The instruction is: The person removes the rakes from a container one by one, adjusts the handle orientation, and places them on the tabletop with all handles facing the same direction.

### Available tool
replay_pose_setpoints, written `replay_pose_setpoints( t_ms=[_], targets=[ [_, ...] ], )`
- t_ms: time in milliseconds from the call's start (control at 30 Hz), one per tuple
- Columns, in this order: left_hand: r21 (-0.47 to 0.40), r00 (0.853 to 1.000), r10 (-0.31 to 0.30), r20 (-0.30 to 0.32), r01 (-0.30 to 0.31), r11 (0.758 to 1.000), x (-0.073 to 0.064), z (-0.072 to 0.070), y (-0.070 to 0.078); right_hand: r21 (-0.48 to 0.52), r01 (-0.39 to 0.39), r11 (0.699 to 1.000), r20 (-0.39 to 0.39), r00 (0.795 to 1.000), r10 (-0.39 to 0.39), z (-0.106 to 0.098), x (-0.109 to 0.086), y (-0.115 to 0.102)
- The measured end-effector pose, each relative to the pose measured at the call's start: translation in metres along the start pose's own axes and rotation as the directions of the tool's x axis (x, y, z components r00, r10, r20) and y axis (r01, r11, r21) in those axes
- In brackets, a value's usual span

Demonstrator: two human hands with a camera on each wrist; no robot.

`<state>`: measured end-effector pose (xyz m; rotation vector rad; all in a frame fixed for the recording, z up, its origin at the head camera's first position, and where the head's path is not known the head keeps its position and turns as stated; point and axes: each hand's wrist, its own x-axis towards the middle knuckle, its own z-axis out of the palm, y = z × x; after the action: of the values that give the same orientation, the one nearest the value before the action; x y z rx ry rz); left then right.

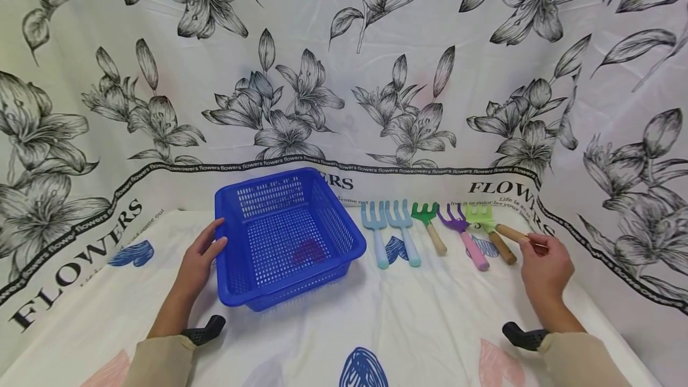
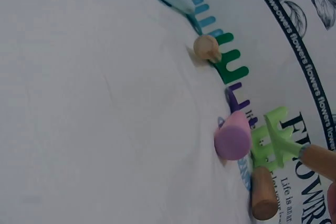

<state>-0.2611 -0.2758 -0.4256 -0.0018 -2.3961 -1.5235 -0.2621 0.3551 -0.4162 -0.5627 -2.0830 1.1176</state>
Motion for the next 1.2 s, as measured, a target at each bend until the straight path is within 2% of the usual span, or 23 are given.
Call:
replay_pose_setpoints(
  t_ms=[533, 733, 867, 1000, 1200],
  targets=[
    [-0.002, 1.0, -0.003, 0.002, 0.004, 1.0, 0.0, 0.001, 0.001, -0.02, -0.108, 0.994, -0.084, 0.991, 0.106, -0.014, 0.018, 0.028],
    [-0.006, 1.0, -0.007, 0.004, 0.007, 1.0, 0.0, 0.001, 0.003, -0.024, -0.085, 0.996, -0.088, 0.993, 0.082, -0.019, 0.02, 0.039],
    [-0.007, 1.0, -0.009, 0.006, 0.009, 1.0, 0.0, 0.001, 0.003, -0.069, -0.049, 0.996, -0.097, 0.994, 0.042, -0.021, 0.02, 0.043],
    [-0.007, 1.0, -0.009, 0.007, 0.009, 1.0, 0.0, 0.0, 0.002, -0.103, -0.035, 0.994, -0.071, 0.997, 0.028, -0.022, 0.021, 0.047],
    [0.004, 1.0, -0.013, 0.003, 0.013, 1.0, 0.001, 0.001, 0.001, -0.185, -0.053, 0.981, 0.054, 0.997, 0.064, -0.023, 0.023, 0.054]
  ],
)
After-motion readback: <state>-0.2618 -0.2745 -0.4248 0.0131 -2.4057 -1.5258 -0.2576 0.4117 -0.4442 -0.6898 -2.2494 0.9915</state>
